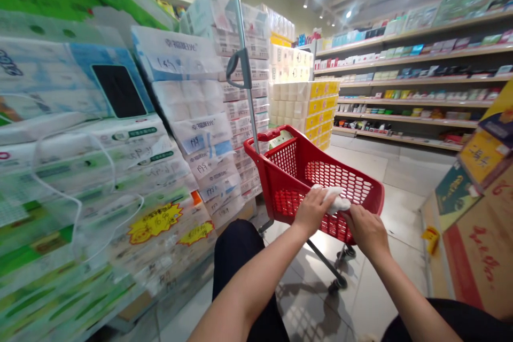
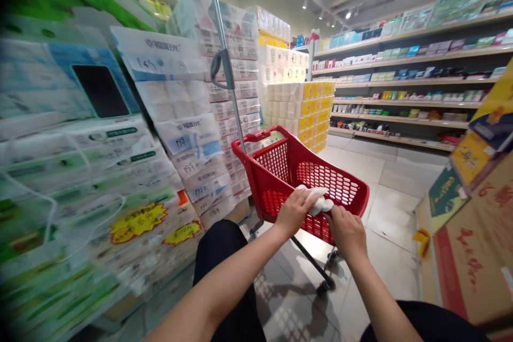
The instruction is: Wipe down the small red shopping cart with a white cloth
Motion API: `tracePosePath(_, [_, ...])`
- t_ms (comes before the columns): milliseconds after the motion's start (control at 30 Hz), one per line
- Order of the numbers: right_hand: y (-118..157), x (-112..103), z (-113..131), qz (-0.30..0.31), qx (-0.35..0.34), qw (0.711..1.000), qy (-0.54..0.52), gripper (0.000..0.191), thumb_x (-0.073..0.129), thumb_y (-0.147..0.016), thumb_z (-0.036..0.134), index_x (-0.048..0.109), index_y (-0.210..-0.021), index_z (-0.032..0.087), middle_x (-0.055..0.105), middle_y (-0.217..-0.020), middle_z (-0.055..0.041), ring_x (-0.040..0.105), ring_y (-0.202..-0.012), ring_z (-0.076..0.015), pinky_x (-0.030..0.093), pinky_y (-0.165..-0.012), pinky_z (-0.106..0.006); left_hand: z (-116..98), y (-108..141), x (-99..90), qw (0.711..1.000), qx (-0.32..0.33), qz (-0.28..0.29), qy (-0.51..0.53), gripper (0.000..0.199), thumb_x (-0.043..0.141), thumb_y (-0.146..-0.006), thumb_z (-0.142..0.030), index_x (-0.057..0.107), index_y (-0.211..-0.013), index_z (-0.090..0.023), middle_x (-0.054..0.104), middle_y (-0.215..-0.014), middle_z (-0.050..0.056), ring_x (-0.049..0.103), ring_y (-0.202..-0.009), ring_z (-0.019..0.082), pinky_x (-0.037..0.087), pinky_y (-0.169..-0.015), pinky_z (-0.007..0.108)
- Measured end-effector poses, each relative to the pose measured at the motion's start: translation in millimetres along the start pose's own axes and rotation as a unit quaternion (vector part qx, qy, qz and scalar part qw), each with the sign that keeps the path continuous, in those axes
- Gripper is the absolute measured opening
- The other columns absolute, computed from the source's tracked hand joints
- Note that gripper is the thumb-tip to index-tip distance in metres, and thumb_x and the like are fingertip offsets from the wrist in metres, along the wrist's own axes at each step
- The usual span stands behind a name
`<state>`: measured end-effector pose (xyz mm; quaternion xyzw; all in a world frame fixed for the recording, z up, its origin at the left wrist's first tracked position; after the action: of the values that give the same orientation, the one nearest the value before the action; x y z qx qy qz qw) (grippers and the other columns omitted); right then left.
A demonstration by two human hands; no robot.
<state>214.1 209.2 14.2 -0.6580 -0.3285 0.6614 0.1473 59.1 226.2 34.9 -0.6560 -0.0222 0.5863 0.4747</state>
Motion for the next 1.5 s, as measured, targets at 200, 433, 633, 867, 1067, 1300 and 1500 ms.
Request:
tracePosePath(200, [2, -2, -5, 0.008, -0.006, 1.000, 0.004, 0.024, 0.039, -0.100, 0.040, 0.047, -0.086, 0.022, 0.060, -0.079, -0.0031, 0.056, -0.073, -0.0190, 0.029, -0.070, -0.033, 65, -1, -20.3, 0.996, 0.075, 0.050, -0.012, 0.048, 0.045, -0.098, -0.014, 0.044, -0.144, -0.029, 0.056, -0.137, 0.002, 0.050, -0.132, 0.016, 0.033, -0.120, 0.038])
tracePosePath(433, [-4, 6, 1, 0.006, 0.005, 1.000, 0.010, 0.022, 0.042, -0.100, 0.038, 0.047, -0.087, 0.021, 0.060, -0.078, -0.0020, 0.055, -0.071, -0.0181, 0.028, -0.069, -0.033, 181, -3, -55.0, 0.994, -0.054, 0.051, -0.084, 0.053, 0.039, -0.097, -0.008, 0.044, -0.143, -0.032, 0.054, -0.142, 0.003, 0.047, -0.135, 0.017, 0.029, -0.121, 0.043])
tracePosePath(633, [-10, 10, 5, 0.045, 0.020, 0.998, 0.025, 0.018, 0.045, -0.099, 0.036, 0.048, -0.089, 0.021, 0.062, -0.081, -0.0027, 0.057, -0.072, -0.0180, 0.027, -0.069, -0.033, 135, -5, -39.1, 0.993, -0.107, 0.008, -0.057, 0.040, 0.044, -0.098, -0.014, 0.050, -0.135, -0.027, 0.057, -0.132, 0.005, 0.046, -0.132, 0.019, 0.030, -0.120, 0.042])
tracePosePath(867, [-31, 5, 31, 0.118, 0.019, 0.992, 0.045, 0.009, 0.048, -0.094, 0.026, 0.050, -0.098, 0.017, 0.064, -0.095, -0.0084, 0.060, -0.085, -0.0215, 0.029, -0.068, -0.033, 48, -10, -11.5, 0.997, -0.069, 0.009, -0.028, 0.030, 0.044, -0.100, -0.023, 0.053, -0.128, -0.026, 0.061, -0.114, 0.004, 0.054, -0.114, 0.020, 0.038, -0.115, 0.041])
tracePosePath(1067, [-48, 12, 40, 0.136, 0.034, 0.990, -0.014, 0.013, 0.046, -0.096, 0.030, 0.051, -0.099, 0.019, 0.066, -0.095, -0.0071, 0.063, -0.083, -0.0187, 0.027, -0.060, -0.030, 6, -14, -0.1, 0.998, -0.057, -0.019, -0.035, 0.038, 0.046, -0.100, -0.025, 0.047, -0.137, -0.022, 0.057, -0.129, 0.007, 0.051, -0.126, 0.022, 0.035, -0.118, 0.044])
tracePosePath(1300, [-40, 17, 15, 0.083, 0.038, 0.996, -0.021, 0.022, 0.044, -0.099, 0.040, 0.053, -0.096, 0.020, 0.068, -0.092, -0.0050, 0.063, -0.077, -0.0162, 0.024, -0.058, -0.029, 28, -19, -4.7, 0.998, 0.041, 0.041, -0.029, 0.037, 0.044, -0.101, -0.024, 0.047, -0.138, -0.025, 0.061, -0.124, 0.005, 0.055, -0.120, 0.019, 0.039, -0.113, 0.037])
tracePosePath(1500, [-40, 18, 12, 0.063, 0.039, 0.997, -0.003, 0.036, 0.037, -0.100, 0.050, 0.053, -0.090, 0.020, 0.066, -0.083, -0.0054, 0.059, -0.070, -0.0162, 0.018, -0.056, -0.030, 145, -12, -49.7, 0.993, -0.043, 0.041, -0.099, 0.045, 0.044, -0.098, -0.014, 0.047, -0.140, -0.030, 0.056, -0.136, 0.004, 0.049, -0.131, 0.019, 0.033, -0.118, 0.040])
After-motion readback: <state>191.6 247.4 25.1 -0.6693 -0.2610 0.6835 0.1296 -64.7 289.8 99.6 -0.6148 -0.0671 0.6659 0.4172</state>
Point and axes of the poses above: each hand's wrist, its own y-axis away from the middle knuckle, its own x-axis out of the palm, z = x × y, the point moved 7 cm from there along -y, towards the middle knuckle
